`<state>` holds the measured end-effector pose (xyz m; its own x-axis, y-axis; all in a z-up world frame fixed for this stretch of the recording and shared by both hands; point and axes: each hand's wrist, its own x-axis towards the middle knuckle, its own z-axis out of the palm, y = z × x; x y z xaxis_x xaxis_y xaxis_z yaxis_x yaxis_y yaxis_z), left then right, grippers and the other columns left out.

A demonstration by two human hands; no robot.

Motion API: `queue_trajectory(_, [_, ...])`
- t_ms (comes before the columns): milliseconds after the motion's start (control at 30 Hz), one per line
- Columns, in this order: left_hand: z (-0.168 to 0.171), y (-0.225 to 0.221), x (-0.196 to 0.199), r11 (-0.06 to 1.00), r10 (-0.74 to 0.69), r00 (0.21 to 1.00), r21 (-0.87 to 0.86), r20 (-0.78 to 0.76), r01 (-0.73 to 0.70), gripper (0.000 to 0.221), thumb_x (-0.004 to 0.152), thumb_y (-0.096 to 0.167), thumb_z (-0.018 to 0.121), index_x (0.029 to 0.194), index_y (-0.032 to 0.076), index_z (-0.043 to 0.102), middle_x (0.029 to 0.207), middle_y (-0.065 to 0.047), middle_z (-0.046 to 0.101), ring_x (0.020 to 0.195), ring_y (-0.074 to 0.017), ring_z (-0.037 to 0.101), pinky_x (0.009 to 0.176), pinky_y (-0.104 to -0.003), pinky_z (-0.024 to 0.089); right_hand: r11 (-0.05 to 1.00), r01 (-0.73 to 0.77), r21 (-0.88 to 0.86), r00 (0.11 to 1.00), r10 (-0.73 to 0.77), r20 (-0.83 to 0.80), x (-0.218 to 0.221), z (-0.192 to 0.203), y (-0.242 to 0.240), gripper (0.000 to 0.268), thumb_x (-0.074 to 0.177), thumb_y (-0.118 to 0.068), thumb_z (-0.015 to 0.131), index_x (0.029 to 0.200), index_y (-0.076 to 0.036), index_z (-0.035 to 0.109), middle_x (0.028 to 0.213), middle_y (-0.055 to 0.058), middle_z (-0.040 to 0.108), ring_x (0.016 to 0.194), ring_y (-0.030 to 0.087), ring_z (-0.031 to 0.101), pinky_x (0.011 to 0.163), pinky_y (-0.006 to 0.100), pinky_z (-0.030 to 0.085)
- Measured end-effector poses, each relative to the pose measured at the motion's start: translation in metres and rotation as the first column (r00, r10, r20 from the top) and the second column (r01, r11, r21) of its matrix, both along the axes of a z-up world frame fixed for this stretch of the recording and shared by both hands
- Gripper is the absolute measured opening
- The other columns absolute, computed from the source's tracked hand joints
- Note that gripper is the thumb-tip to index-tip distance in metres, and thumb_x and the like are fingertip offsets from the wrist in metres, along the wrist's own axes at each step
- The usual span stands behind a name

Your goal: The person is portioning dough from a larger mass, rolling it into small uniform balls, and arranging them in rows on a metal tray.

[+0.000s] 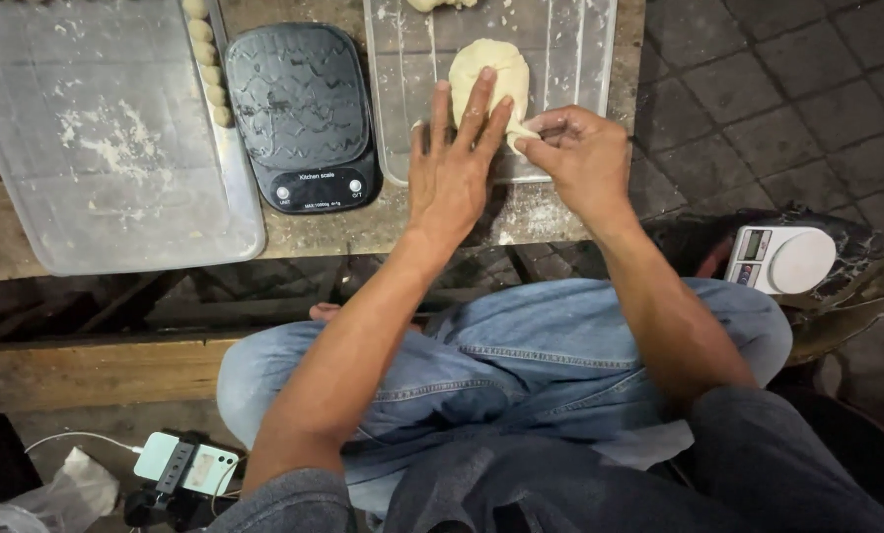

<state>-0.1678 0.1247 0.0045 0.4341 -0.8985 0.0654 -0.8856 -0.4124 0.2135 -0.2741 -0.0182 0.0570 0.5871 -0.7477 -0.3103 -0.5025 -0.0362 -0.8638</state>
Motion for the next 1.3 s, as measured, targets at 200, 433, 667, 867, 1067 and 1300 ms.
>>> queue_trajectory(200, [0.000, -0.001, 0.006, 0.999, -0.004, 0.984, 0.034, -0.176, 0.010, 0.089, 0.099, 0.001, 0.057, 0.172, 0.030, 0.015, 0.174, 0.005, -0.005, 0.160, -0.0472, 0.007, 0.121, -0.069, 0.036, 0.880, 0.012, 0.476, 0.966, -0.133, 0.221, -0.008, 0.038, -0.007, 0.019, 0.085, 0.007, 0.082, 0.101, -0.001, 0.074, 0.094, 0.013, 0.077, 0.080, 0.017, 0.077, 0.075, 0.023, 0.070])
queue_trajectory(433, [0.045, -0.009, 0.002, 0.923, 0.015, 0.929, -0.352, -0.370, -0.155, 0.059, 0.106, 0.035, 0.067, 0.154, 0.009, 0.044, 0.156, -0.017, 0.055, 0.147, -0.0369, 0.052, 0.120, -0.057, 0.044, 0.823, 0.072, 0.564, 0.975, -0.178, 0.135, 0.001, 0.040, -0.006, 0.037, 0.092, -0.024, 0.072, 0.121, 0.000, 0.072, 0.113, 0.017, 0.077, 0.096, 0.021, 0.077, 0.096, 0.033, 0.068])
queue_trajectory(667, [0.046, -0.007, 0.018, 0.836, -0.021, 0.883, -0.493, -0.470, -0.242, 0.029, 0.098, 0.017, 0.076, 0.120, 0.001, 0.069, 0.118, -0.016, 0.063, 0.107, -0.0322, 0.067, 0.089, -0.042, 0.066, 0.870, -0.247, 0.426, 0.901, 0.044, 0.432, -0.006, 0.016, -0.001, 0.071, 0.103, -0.048, 0.054, 0.152, 0.002, 0.044, 0.165, 0.017, 0.039, 0.135, 0.028, 0.061, 0.098, 0.044, 0.064])
queue_trajectory(867, [0.072, 0.009, 0.070, 0.820, 0.077, 0.766, -0.396, -0.638, -0.413, 0.025, 0.102, 0.018, 0.063, 0.119, 0.001, 0.071, 0.120, -0.022, 0.074, 0.111, -0.0336, 0.074, 0.093, -0.040, 0.065, 0.983, -0.162, 0.084, 0.927, 0.123, 0.356, -0.004, 0.017, -0.006, 0.042, 0.113, -0.032, 0.048, 0.138, 0.000, 0.056, 0.125, 0.023, 0.071, 0.105, 0.029, 0.077, 0.082, 0.033, 0.068])
queue_trajectory(1067, [0.035, 0.050, 0.129, 0.792, 0.408, 0.847, -0.328, -0.342, -0.514, 0.009, 0.088, 0.005, 0.076, 0.086, 0.009, 0.068, 0.077, -0.008, 0.074, 0.068, -0.0306, 0.071, 0.054, -0.046, 0.050, 0.990, -0.047, 0.134, 0.944, 0.000, 0.329, -0.001, 0.016, -0.005, 0.046, 0.105, -0.038, 0.063, 0.130, 0.000, 0.065, 0.113, 0.018, 0.076, 0.095, 0.022, 0.079, 0.078, 0.030, 0.070])
queue_trajectory(1300, [0.025, 0.065, 0.144, 0.814, 0.489, 0.862, -0.285, -0.130, -0.505, 0.012, 0.096, 0.003, 0.059, 0.101, 0.002, 0.069, 0.092, -0.016, 0.056, 0.075, -0.0407, 0.062, 0.057, -0.049, 0.049, 0.995, -0.071, 0.076, 0.945, 0.043, 0.325, -0.002, 0.015, -0.004, 0.034, 0.108, -0.029, 0.065, 0.127, -0.001, 0.066, 0.113, 0.019, 0.076, 0.097, 0.023, 0.079, 0.078, 0.030, 0.070])
